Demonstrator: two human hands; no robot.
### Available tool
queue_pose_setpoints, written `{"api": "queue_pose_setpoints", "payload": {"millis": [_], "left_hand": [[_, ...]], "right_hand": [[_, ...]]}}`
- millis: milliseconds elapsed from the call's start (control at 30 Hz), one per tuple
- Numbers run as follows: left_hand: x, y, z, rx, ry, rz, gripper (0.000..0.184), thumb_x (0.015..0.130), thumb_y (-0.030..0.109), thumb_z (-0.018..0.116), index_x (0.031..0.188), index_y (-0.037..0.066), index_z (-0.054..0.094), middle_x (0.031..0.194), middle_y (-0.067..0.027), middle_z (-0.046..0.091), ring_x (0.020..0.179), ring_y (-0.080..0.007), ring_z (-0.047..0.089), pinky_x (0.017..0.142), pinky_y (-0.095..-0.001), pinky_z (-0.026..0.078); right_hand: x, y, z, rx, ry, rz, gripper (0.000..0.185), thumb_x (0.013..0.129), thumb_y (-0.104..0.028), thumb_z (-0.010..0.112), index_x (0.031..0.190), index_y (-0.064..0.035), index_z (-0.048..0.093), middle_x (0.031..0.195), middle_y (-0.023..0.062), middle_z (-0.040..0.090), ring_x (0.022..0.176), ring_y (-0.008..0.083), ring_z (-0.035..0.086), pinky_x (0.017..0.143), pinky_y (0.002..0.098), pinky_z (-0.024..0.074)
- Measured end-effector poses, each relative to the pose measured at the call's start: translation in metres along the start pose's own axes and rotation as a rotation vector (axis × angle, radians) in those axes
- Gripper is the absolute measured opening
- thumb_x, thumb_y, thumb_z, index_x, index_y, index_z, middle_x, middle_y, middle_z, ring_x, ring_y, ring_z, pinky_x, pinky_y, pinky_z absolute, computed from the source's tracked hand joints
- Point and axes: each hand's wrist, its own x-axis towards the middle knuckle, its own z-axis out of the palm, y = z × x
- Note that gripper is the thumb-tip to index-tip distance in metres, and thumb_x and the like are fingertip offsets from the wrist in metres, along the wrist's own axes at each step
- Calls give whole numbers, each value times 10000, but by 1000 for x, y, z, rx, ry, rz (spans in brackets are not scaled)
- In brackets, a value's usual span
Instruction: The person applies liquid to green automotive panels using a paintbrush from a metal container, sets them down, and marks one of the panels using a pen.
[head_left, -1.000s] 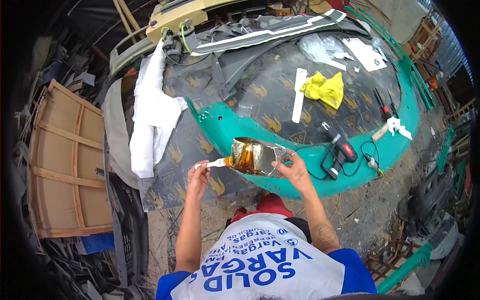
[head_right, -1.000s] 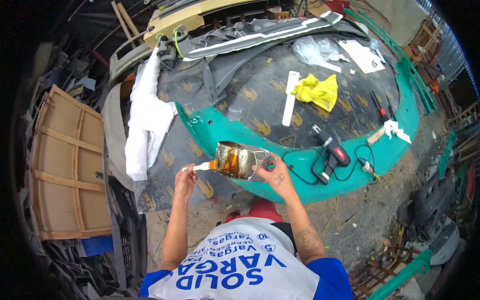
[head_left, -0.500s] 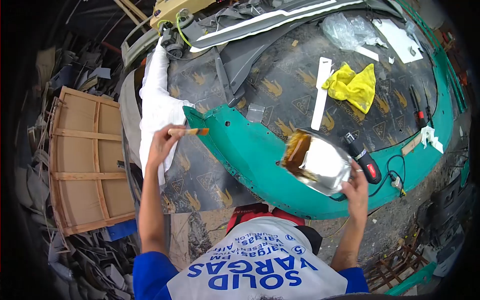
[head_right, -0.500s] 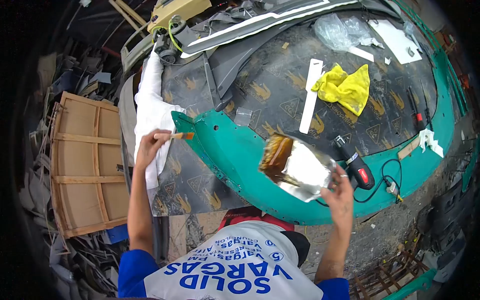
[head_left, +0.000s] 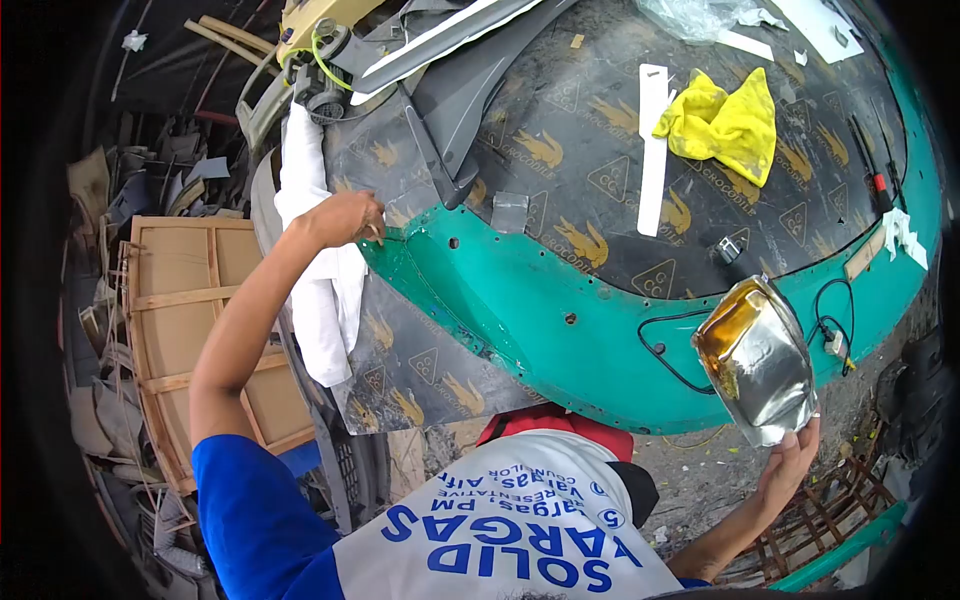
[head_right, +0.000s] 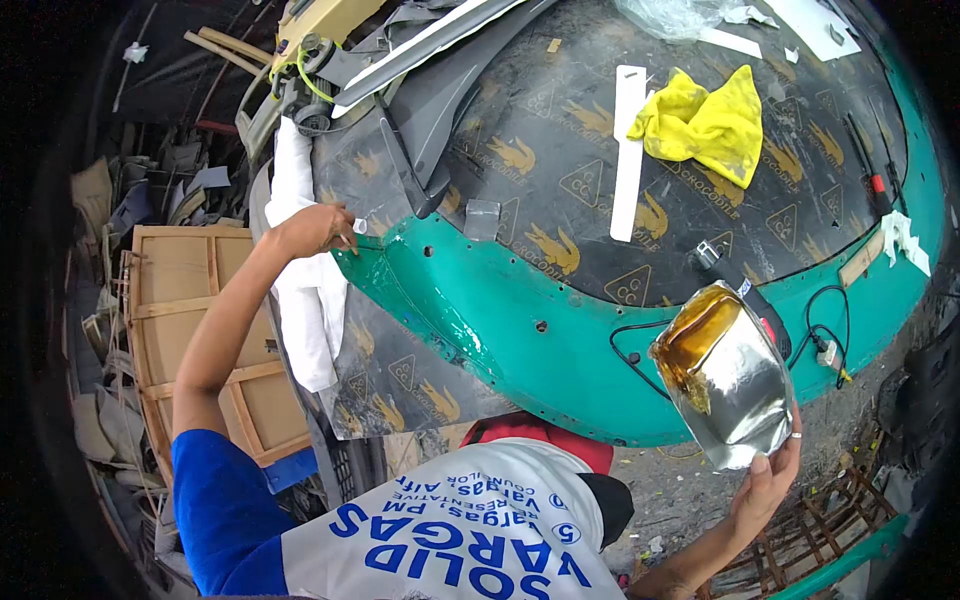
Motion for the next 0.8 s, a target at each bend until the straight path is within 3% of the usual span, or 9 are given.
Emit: {"api": "queue_pose_setpoints", "payload": {"millis": [167,367,433,467,600,667,733,800], "left_hand": [[-10,1,-14,237,-85,20,249,763,63,690,947,210,773,845,-22,635,869,-257,550,786,-371,485],[-3,-2,-37,207,-102,26,222,749,70,685,935,166,760,880,-21,656,883,-246,545,814,-344,471],[6,-2,-39,153,-83,72,193,767,70,672,925,146,753,886,-30,664,881,-246,558,823,-345,470],[10,-1,-38,99,-65,116,166,786,70,659,915,126,746,891,-38,672,879,-246,571,831,-345,468],[21,-4,-22,-27,45,60,137,807,69,632,905,74,727,887,-77,690,848,-271,621,800,-362,492],[26,-8,-13,-218,40,-72,133,813,86,618,899,34,705,889,-119,698,808,-309,654,747,-386,517],[29,-11,-2,-216,78,-41,137,813,93,616,899,23,696,890,-134,697,808,-321,658,728,-395,523],[31,-11,8,-215,115,-7,144,812,100,615,899,11,687,892,-150,696,807,-332,663,710,-404,529]], "right_hand": [[-5,10,-7,6,20,18,963,740,-457,768,1434,64,351,1360,201,468,1260,274,463,1055,370,367],[-2,13,-1,19,16,40,975,732,-453,775,1437,64,344,1363,201,468,1258,272,468,1054,370,366],[0,15,-3,87,-133,-20,838,836,-260,673,1458,99,241,1422,212,398,1289,277,446,1069,376,375],[-1,15,-2,86,-132,-19,838,836,-260,673,1458,99,241,1422,212,398,1289,277,446,1069,376,375],[-1,13,4,72,-128,-1,854,822,-282,692,1456,93,260,1406,204,418,1273,277,461,1053,361,392],[-2,10,9,55,-124,-6,862,819,-288,697,1456,94,259,1404,201,421,1268,275,465,1048,357,397],[-3,3,18,13,-35,72,1028,694,-495,797,1434,64,354,1361,208,470,1258,283,470,1057,377,360],[-4,5,17,11,-37,74,1034,692,-498,798,1434,66,352,1367,212,466,1263,286,467,1060,378,357]]}}
